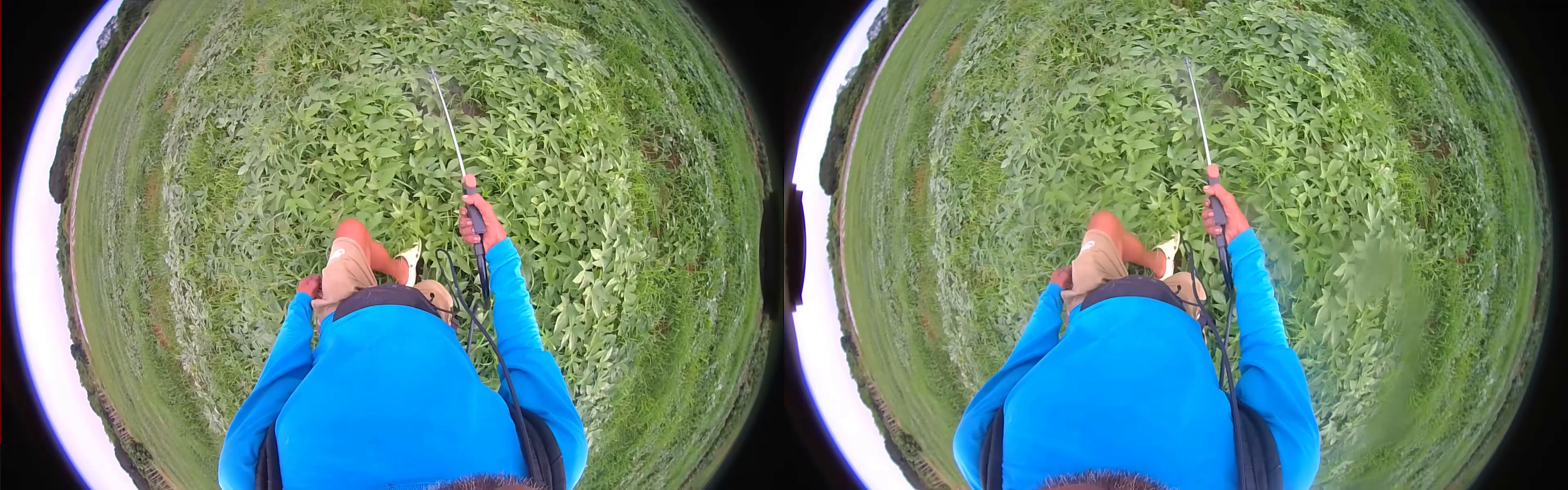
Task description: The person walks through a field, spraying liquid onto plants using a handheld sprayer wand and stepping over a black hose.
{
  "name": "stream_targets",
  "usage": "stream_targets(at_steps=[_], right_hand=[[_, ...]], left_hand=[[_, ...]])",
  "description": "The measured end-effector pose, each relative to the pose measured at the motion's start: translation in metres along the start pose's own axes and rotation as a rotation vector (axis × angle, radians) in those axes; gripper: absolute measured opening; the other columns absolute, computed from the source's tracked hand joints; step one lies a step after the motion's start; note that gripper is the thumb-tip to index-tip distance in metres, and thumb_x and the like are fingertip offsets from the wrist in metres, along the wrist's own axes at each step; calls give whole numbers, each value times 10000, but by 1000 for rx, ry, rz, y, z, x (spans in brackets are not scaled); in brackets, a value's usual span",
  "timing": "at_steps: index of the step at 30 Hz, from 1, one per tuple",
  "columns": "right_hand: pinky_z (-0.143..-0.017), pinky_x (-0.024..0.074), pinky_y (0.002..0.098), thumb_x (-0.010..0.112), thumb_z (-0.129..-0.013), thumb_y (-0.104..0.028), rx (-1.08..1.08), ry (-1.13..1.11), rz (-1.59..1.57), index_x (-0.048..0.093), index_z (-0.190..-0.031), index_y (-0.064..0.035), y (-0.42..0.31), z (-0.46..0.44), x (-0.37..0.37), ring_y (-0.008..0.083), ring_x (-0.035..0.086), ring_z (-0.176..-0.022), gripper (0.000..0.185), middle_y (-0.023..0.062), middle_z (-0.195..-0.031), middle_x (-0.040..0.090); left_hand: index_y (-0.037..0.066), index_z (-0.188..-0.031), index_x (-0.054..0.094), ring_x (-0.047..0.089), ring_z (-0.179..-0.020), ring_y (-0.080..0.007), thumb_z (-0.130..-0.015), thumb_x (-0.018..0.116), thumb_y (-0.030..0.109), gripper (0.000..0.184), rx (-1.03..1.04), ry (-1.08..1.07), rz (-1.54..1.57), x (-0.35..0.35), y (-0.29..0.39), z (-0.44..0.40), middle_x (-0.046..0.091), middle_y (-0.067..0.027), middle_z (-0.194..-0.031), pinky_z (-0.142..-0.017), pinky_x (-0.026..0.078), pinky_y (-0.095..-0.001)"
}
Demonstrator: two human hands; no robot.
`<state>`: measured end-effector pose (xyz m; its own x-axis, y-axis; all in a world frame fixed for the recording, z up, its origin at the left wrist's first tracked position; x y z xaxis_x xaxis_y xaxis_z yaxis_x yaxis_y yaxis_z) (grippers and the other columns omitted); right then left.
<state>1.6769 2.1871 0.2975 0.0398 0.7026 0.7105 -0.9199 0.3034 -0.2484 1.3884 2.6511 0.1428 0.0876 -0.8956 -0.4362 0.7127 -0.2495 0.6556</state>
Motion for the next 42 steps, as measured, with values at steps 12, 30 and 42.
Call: stream_targets(at_steps=[12, 30, 42], right_hand=[[-310, 273, 211, 683, -742, -396, -264, 265, 28, 439, -758, -141, 1, 44, -37, 68, 368, -377, 353, -6, -559, 434], [-291, 296, 213, 581, -840, -376, -89, 148, 9, 464, -791, -121, -20, 5, 27, 67, 342, -361, 285, -22, -545, 400], [-289, 265, 202, 540, -861, -360, 472, -386, 202, 431, -796, -130, -65, -157, 198, 46, 318, -362, 263, -54, -548, 337]], left_hand=[[89, -941, 559, 505, -519, -110, -922, 458, 327, 259, -340, -198, 160, 68, 82, -63, 572, -15, -725, -432, 399, -276], [72, -926, 578, 497, -502, -127, -882, 509, 326, 267, -291, -381, 268, 122, 96, -134, 572, -38, -710, -427, 383, -287], [70, -921, 577, 486, -496, -155, -884, 494, 314, 260, -551, -227, 250, 91, 66, -176, 566, -52, -702, -410, 362, -295]])
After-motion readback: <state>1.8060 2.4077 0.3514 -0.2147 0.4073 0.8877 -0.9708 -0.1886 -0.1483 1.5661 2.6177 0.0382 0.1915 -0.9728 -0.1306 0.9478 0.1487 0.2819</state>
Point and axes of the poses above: each hand's wrist, its own z-axis away from the middle knuckle, its own x-axis out of the palm, y = z × x, the point moved 5 cm from there along -z, towards the middle knuckle
